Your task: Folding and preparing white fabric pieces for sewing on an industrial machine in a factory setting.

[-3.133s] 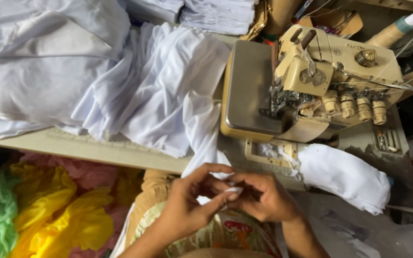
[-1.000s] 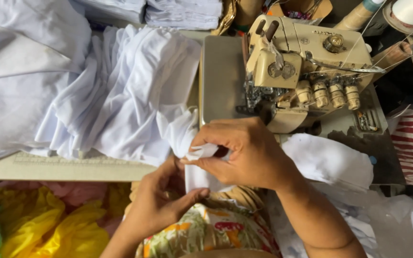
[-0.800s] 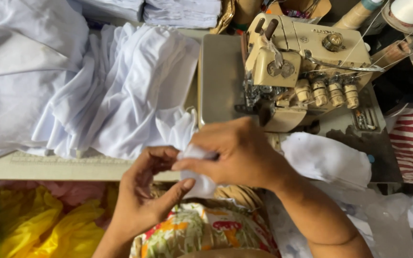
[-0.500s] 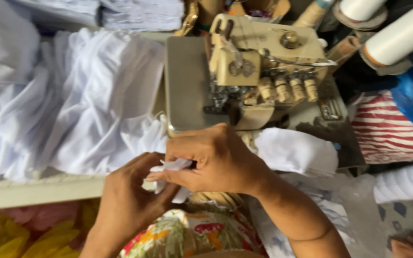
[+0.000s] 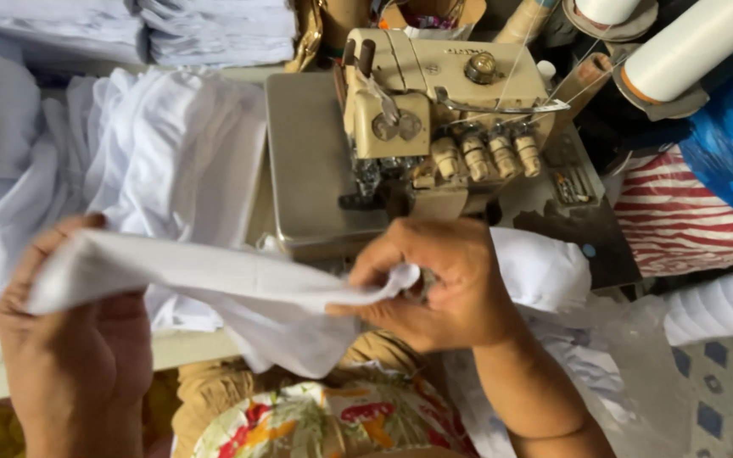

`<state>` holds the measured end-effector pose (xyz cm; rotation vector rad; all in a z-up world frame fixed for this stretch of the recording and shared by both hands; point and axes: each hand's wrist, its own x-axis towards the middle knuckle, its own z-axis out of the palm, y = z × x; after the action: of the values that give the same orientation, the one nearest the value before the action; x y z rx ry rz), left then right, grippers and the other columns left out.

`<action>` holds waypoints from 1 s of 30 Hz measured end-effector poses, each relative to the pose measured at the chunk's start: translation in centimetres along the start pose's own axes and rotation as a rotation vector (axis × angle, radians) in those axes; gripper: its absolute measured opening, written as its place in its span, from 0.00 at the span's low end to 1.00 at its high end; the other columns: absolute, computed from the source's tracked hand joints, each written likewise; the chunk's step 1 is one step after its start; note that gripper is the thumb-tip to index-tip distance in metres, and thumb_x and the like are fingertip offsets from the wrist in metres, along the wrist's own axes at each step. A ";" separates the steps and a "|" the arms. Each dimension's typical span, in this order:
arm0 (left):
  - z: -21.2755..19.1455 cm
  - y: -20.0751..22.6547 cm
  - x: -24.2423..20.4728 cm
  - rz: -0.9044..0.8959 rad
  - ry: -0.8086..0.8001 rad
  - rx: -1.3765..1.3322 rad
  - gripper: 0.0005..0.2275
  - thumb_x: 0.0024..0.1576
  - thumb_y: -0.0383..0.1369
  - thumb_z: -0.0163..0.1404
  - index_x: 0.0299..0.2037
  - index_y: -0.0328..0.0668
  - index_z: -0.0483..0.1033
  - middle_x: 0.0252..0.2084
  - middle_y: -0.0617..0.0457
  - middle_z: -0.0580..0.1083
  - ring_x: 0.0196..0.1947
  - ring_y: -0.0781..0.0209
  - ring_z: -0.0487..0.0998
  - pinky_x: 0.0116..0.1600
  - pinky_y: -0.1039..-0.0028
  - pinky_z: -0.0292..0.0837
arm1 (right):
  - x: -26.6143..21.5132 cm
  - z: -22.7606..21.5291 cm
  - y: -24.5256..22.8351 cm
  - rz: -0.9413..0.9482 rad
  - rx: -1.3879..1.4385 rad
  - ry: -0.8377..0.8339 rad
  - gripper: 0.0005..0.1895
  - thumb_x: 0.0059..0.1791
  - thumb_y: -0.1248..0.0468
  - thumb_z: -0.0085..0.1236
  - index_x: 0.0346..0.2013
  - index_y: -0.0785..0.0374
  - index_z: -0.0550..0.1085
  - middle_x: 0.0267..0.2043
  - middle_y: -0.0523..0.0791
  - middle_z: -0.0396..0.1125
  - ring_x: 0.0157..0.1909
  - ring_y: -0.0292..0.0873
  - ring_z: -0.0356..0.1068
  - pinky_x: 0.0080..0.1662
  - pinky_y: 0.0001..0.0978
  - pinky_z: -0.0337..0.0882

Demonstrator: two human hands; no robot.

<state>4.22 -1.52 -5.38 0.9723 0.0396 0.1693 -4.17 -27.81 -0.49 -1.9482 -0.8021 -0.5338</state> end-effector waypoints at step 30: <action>6.5 -8.8 0.5 0.878 -0.726 1.232 0.17 0.65 0.35 0.47 0.61 0.37 0.75 0.62 0.44 0.75 0.66 0.48 0.72 0.73 0.46 0.50 | -17.5 7.6 6.8 1.243 0.501 0.114 0.08 0.46 0.62 0.68 0.29 0.65 0.80 0.19 0.45 0.72 0.18 0.34 0.70 0.24 0.22 0.64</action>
<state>6.53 -11.64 -8.93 2.1844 -1.0791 0.6248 -11.06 -29.09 -19.53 -1.5409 0.3919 0.2943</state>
